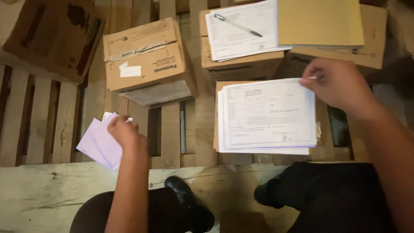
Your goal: Taping cardboard boxes, attaching shipping labels, and reviewing inventory documentation in a warehouse setting.
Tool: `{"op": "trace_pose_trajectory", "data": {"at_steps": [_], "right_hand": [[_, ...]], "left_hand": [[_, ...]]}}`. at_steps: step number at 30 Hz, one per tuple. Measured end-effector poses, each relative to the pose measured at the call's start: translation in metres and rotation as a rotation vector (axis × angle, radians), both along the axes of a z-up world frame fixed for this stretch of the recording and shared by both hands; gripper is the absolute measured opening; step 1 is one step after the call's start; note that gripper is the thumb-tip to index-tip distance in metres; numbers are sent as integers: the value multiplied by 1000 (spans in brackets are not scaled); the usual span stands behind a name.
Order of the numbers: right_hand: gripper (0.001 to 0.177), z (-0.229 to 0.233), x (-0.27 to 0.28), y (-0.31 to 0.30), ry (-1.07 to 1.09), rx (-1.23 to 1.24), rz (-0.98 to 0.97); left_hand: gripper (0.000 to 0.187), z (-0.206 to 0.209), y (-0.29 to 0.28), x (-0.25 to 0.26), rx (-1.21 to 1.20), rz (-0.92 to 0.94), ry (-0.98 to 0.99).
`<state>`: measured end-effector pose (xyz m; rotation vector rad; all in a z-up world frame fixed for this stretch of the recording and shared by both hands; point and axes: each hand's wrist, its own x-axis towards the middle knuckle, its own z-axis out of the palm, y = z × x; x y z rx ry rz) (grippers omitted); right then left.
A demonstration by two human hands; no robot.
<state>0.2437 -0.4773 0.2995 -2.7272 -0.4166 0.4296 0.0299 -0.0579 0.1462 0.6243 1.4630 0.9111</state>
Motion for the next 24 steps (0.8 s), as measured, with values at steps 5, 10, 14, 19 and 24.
{"op": "trace_pose_trajectory", "data": {"at_steps": [5, 10, 14, 19, 24], "right_hand": [[10, -14, 2, -7, -178, 211, 178], [13, -6, -2, -9, -150, 176, 157], [12, -2, -3, -13, 56, 242, 53], [21, 15, -9, -11, 175, 231, -46], [22, 11, -8, -9, 270, 406, -67]], "left_hand": [[32, 47, -107, -8, 892, -938, 65], [45, 74, -188, -19, 1281, -1403, 66], [55, 78, -214, -21, 1617, -1603, 94], [57, 55, -222, -22, 1688, -1645, 176], [57, 47, -228, -22, 1670, -1656, 173]]}}
